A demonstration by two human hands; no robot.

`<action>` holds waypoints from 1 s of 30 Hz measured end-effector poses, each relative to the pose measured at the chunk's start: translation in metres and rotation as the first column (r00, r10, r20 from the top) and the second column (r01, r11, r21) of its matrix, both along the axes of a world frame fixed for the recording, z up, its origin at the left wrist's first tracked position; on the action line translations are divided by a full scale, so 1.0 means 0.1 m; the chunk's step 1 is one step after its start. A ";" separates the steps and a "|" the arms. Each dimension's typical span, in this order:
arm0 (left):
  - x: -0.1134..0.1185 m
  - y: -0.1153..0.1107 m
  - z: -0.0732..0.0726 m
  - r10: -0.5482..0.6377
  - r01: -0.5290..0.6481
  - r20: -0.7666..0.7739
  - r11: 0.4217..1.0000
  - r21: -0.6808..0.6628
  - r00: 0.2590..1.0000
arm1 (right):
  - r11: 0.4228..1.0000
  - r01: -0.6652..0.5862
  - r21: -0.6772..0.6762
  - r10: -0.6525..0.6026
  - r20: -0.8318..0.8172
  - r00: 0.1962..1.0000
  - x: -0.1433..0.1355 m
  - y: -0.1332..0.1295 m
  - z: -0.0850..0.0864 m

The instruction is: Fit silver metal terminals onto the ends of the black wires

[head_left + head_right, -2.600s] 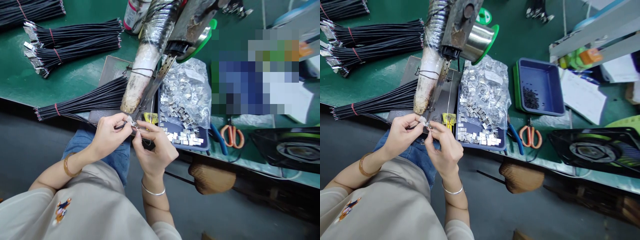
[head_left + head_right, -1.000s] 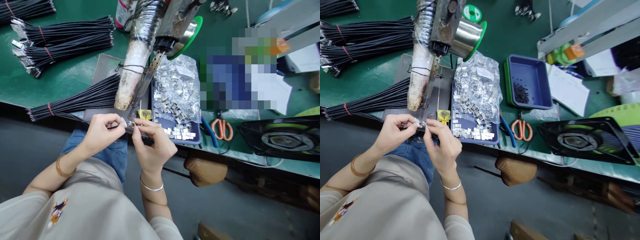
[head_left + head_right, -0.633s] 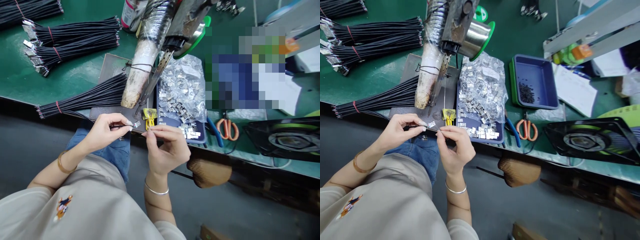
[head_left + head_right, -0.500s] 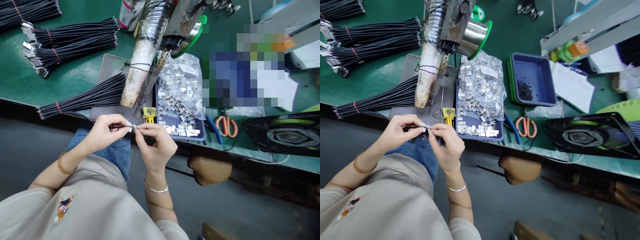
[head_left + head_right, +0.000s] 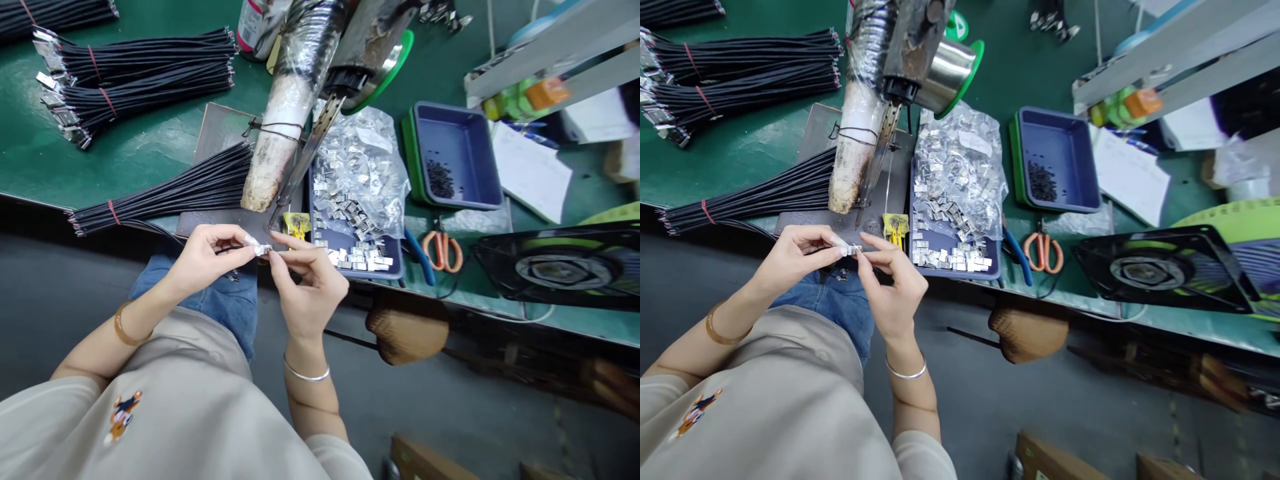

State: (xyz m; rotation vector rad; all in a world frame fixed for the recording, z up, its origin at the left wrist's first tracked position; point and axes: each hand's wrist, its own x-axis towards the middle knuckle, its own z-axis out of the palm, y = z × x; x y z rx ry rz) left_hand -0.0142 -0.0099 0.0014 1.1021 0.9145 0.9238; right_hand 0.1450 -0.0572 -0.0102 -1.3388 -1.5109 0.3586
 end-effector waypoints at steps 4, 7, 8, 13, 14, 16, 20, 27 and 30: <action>0.07 0.02 0.02 0.080 -0.081 0.004 0.997 0.008 0.997 | 0.992 0.050 0.113 -0.061 0.097 0.993 -0.05 0.04 -0.05; 0.13 0.03 0.03 0.146 -0.146 0.008 0.989 0.023 0.989 | 0.989 0.043 0.139 -0.057 0.099 0.993 -0.05 0.08 -0.06; 0.15 0.04 0.04 0.161 -0.161 0.008 0.986 0.031 0.987 | 0.991 0.039 0.131 -0.050 0.082 0.995 -0.05 0.09 -0.07; 0.20 0.04 0.07 0.194 -0.192 -0.029 0.980 0.051 0.981 | 0.997 0.024 0.078 -0.026 0.025 0.999 -0.02 0.15 -0.07; 0.20 0.03 0.07 0.202 -0.200 -0.036 0.978 0.053 0.979 | 0.997 0.022 0.073 -0.024 0.023 0.999 -0.02 0.16 -0.07; 0.21 0.03 0.07 0.217 -0.215 -0.043 0.975 0.056 0.975 | 0.997 0.021 0.070 -0.022 0.019 1.000 -0.03 0.18 -0.06; 0.23 0.02 0.07 0.241 -0.238 -0.042 0.969 0.064 0.970 | 0.997 0.019 0.081 -0.020 0.014 1.000 -0.03 0.21 -0.02; 0.24 0.02 0.09 0.260 -0.258 -0.032 0.964 0.062 0.965 | 0.996 -0.040 0.075 0.041 -0.013 0.999 -0.02 0.18 0.03; 0.22 0.02 0.10 0.248 -0.246 -0.036 0.968 0.050 0.968 | 0.996 -0.065 0.061 0.064 0.012 0.998 0.00 0.15 0.04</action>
